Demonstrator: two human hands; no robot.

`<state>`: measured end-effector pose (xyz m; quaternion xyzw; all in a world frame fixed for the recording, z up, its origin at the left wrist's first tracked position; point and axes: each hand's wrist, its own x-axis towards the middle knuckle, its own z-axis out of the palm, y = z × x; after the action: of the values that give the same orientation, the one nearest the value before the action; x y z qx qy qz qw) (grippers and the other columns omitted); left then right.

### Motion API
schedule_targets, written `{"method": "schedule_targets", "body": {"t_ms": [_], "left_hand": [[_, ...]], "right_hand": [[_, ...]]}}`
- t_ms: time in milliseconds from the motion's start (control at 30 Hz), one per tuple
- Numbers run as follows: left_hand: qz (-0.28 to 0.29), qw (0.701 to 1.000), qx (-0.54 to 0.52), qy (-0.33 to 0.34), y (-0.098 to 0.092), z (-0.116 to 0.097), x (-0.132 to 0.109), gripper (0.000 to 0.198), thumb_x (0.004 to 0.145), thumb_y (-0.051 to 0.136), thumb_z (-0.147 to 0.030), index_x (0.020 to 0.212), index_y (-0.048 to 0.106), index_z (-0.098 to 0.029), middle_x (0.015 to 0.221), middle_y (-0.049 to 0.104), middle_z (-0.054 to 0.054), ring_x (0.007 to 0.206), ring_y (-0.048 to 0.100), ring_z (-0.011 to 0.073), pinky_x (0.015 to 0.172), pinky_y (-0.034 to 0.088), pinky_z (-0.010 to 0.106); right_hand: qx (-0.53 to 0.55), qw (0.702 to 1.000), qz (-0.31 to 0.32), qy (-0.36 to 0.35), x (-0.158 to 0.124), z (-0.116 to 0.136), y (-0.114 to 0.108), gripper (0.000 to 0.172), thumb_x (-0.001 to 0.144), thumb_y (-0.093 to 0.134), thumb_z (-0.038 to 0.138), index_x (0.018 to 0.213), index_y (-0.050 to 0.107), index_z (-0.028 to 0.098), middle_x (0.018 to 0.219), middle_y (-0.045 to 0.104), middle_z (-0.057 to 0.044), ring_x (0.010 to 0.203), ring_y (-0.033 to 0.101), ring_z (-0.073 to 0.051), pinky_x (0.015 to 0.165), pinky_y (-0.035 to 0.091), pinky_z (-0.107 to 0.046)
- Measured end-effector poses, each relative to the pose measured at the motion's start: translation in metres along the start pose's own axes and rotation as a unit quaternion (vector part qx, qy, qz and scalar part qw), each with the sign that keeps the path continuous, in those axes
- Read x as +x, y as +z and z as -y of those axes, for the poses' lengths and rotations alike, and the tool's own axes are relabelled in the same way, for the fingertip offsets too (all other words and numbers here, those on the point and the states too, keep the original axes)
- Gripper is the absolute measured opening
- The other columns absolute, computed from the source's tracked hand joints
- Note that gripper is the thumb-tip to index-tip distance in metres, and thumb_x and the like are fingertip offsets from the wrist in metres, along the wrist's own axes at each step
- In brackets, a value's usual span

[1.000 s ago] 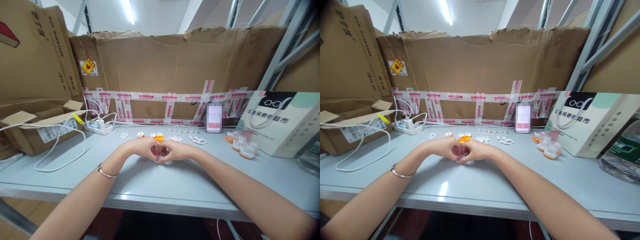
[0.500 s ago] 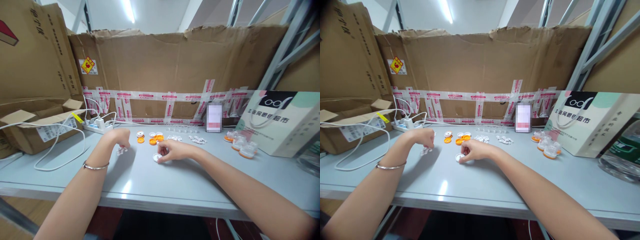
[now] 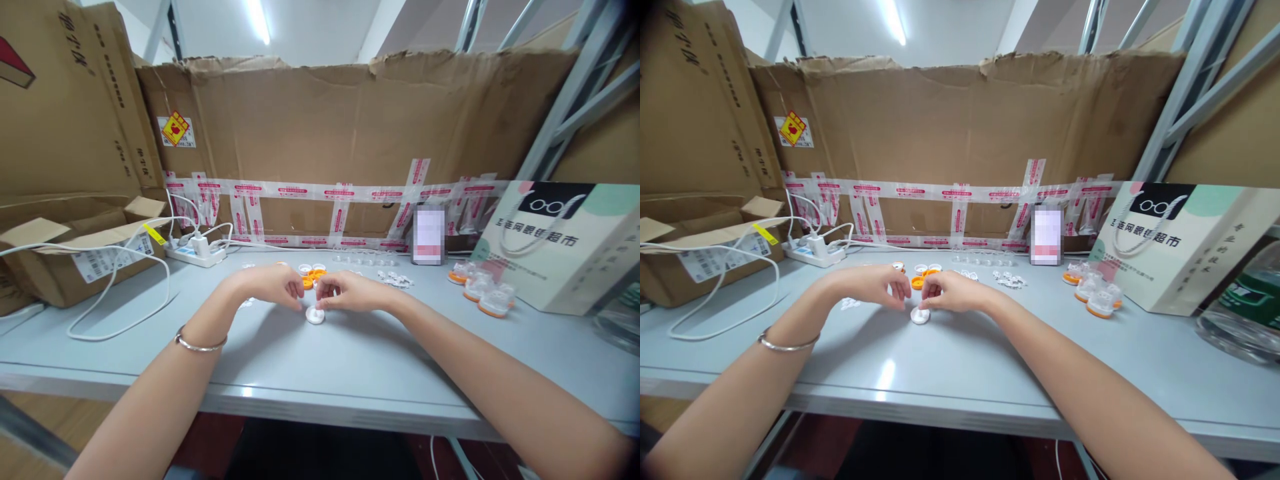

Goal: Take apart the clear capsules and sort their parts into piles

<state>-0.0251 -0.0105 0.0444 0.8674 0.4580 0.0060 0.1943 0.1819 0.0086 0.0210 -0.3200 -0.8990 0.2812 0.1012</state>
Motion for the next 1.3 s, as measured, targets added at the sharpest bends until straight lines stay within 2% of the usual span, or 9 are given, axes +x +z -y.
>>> {"method": "schedule_targets", "body": {"t_ms": [100, 167, 333, 533, 733, 967, 1300], "left_hand": [[0.028, 0.999, -0.01, 0.045, 0.008, -0.011, 0.005, 0.042, 0.06, 0.064, -0.046, 0.092, 0.06, -0.019, 0.083, 0.062, 0.001, 0.071, 0.054, 0.0136, 0.059, 0.037, 0.021], [0.024, 0.998, 0.008, 0.053, 0.014, -0.013, 0.01, 0.039, 0.06, 0.066, -0.045, 0.087, 0.059, -0.018, 0.079, 0.061, 0.001, 0.067, 0.053, 0.0132, 0.055, 0.035, 0.021], [0.011, 0.997, 0.012, 0.079, 0.022, -0.01, 0.02, 0.03, 0.066, 0.062, -0.041, 0.083, 0.058, -0.018, 0.072, 0.057, -0.001, 0.061, 0.05, 0.0112, 0.05, 0.032, 0.02], [0.005, 0.997, 0.026, 0.068, 0.024, -0.009, 0.021, 0.03, 0.065, 0.062, -0.044, 0.076, 0.057, -0.016, 0.065, 0.056, -0.001, 0.056, 0.048, 0.0108, 0.047, 0.03, 0.022], [-0.003, 0.997, 0.006, 0.072, 0.024, -0.011, 0.021, 0.029, 0.063, 0.065, -0.04, 0.079, 0.058, -0.017, 0.069, 0.059, -0.001, 0.059, 0.052, 0.0115, 0.05, 0.034, 0.021], [0.017, 0.997, 0.004, 0.069, 0.023, -0.013, 0.02, 0.026, 0.066, 0.062, -0.037, 0.082, 0.058, -0.016, 0.072, 0.06, 0.0, 0.061, 0.053, 0.0119, 0.049, 0.035, 0.021], [0.016, 0.998, 0.013, 0.052, 0.023, -0.014, 0.019, 0.027, 0.067, 0.06, -0.039, 0.08, 0.056, -0.016, 0.073, 0.061, 0.0, 0.061, 0.052, 0.0119, 0.049, 0.033, 0.021]], "right_hand": [[0.009, 0.999, 0.035, -0.009, 0.0, 0.002, 0.003, 0.022, 0.071, 0.061, 0.037, 0.08, 0.058, 0.018, 0.077, 0.06, 0.0, 0.067, 0.051, -0.012, 0.057, 0.038, -0.022], [0.007, 0.999, 0.042, -0.003, 0.0, 0.003, 0.005, 0.018, 0.07, 0.062, 0.032, 0.08, 0.059, 0.017, 0.078, 0.06, -0.001, 0.067, 0.051, -0.011, 0.057, 0.038, -0.022], [-0.015, 1.0, 0.02, 0.008, 0.003, 0.003, 0.01, 0.013, 0.071, 0.058, 0.025, 0.08, 0.059, 0.016, 0.075, 0.06, -0.001, 0.065, 0.051, -0.011, 0.056, 0.038, -0.022], [-0.056, 0.998, -0.001, 0.027, 0.002, 0.01, 0.014, 0.01, 0.067, 0.055, 0.02, 0.076, 0.059, 0.016, 0.068, 0.059, 0.001, 0.059, 0.05, -0.01, 0.051, 0.036, -0.021], [-0.124, 0.992, -0.017, 0.02, 0.0, 0.019, 0.016, 0.007, 0.063, 0.057, 0.02, 0.068, 0.055, 0.016, 0.066, 0.059, 0.0, 0.057, 0.049, -0.01, 0.049, 0.033, -0.021], [-0.079, 0.996, 0.014, 0.049, -0.001, 0.014, 0.011, 0.011, 0.061, 0.058, 0.021, 0.07, 0.052, 0.017, 0.064, 0.056, 0.001, 0.057, 0.048, -0.01, 0.048, 0.033, -0.02], [0.026, 0.994, 0.057, 0.094, 0.002, 0.0, 0.004, 0.014, 0.06, 0.061, 0.024, 0.071, 0.056, 0.016, 0.065, 0.056, 0.002, 0.06, 0.049, -0.01, 0.052, 0.036, -0.02]]}}
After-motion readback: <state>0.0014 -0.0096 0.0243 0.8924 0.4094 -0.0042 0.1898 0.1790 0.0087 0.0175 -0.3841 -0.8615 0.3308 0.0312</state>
